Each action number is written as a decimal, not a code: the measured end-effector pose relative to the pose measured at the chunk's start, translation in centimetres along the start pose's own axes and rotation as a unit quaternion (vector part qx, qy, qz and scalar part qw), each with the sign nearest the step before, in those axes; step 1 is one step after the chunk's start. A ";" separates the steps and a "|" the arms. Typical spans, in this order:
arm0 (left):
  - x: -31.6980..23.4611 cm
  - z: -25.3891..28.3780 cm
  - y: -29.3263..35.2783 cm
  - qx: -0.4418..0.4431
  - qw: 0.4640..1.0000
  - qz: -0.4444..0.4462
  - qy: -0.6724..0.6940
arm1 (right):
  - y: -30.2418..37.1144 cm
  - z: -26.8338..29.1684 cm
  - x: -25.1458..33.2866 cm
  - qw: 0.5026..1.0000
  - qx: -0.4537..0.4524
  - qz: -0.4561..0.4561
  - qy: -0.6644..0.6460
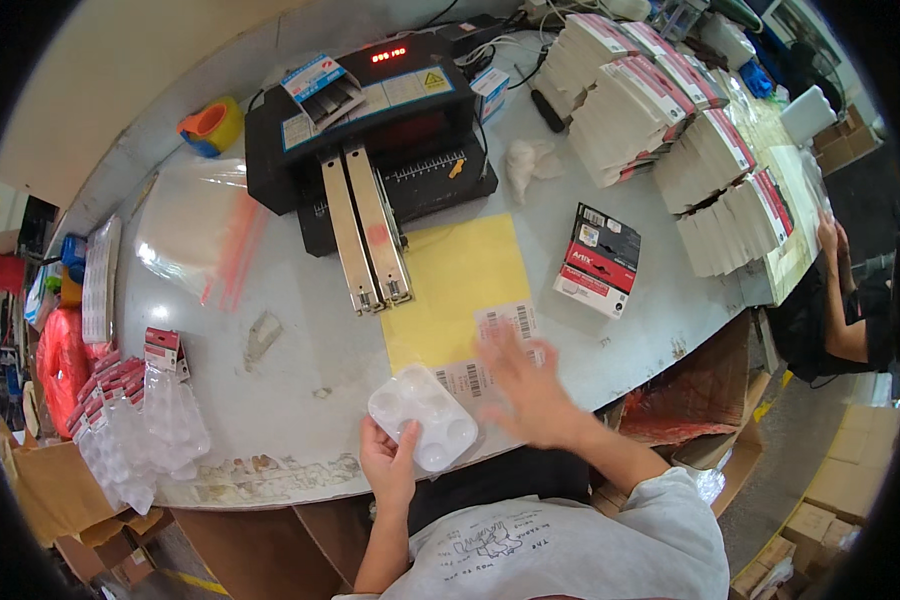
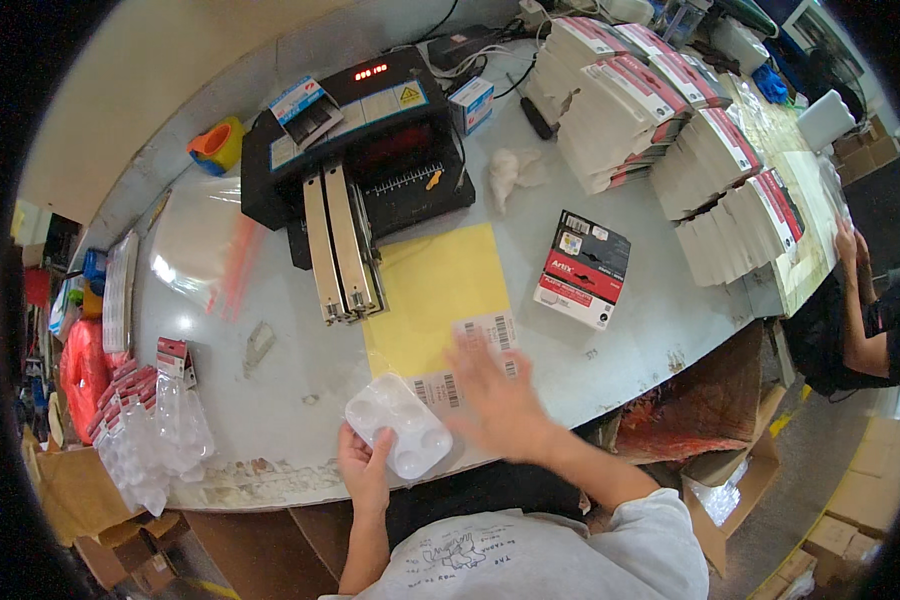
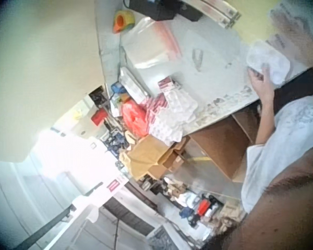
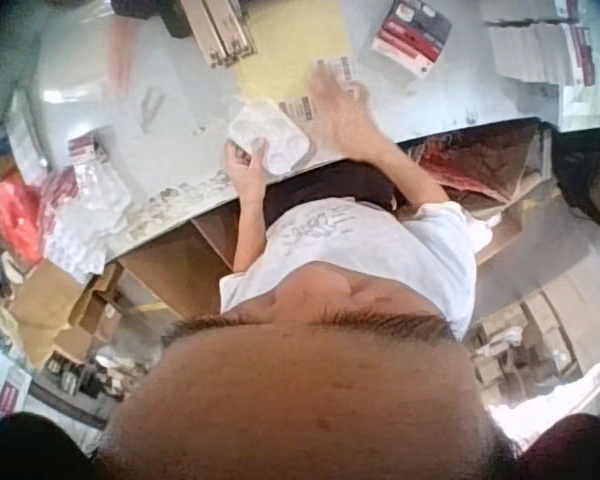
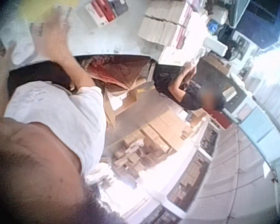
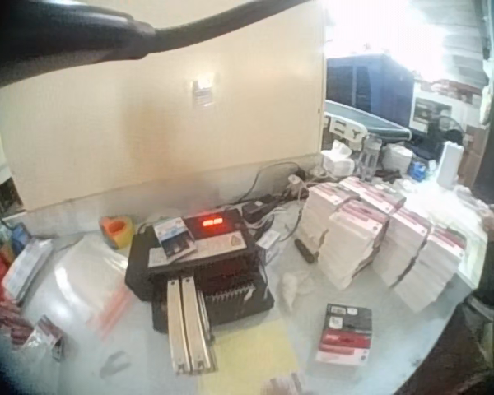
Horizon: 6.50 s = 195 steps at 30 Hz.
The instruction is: The person repeatedly picks plastic mixing palettes and red Artix labels, inserts the palettes into clear plastic bags, and seals them using a heat-sealing machine. Finished packages are stacked on the table. The person also retrieves more palettes from a cardboard box during the process.
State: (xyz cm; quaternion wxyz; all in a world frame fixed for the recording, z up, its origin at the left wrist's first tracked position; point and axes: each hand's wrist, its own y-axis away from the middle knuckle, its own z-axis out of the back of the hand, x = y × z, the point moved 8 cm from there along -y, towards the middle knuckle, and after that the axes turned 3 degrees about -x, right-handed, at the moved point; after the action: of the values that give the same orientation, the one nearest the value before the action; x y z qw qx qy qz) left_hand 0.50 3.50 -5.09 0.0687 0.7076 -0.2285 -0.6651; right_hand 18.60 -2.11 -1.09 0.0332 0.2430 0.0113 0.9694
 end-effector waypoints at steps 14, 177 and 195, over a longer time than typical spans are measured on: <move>-0.1 3.3 0.0 -0.074 0.996 -0.020 -0.039 | -8.4 0.4 -4.8 0.984 -0.125 -0.021 0.122; -11.3 5.0 -3.5 0.071 0.757 -0.508 -0.405 | 37.0 1.0 -4.7 0.754 -0.165 -0.622 0.135; 24.2 -28.9 42.0 0.786 0.275 -0.411 -0.371 | 62.1 -41.3 7.1 0.283 -0.188 -0.904 -0.261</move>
State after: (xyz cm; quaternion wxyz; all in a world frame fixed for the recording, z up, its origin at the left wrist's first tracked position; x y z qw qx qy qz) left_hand 19.09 -49.77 -7.23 -0.8954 0.0960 -0.3201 -0.2941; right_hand -10.82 -63.79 -31.84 0.9339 0.3053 0.0322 0.1831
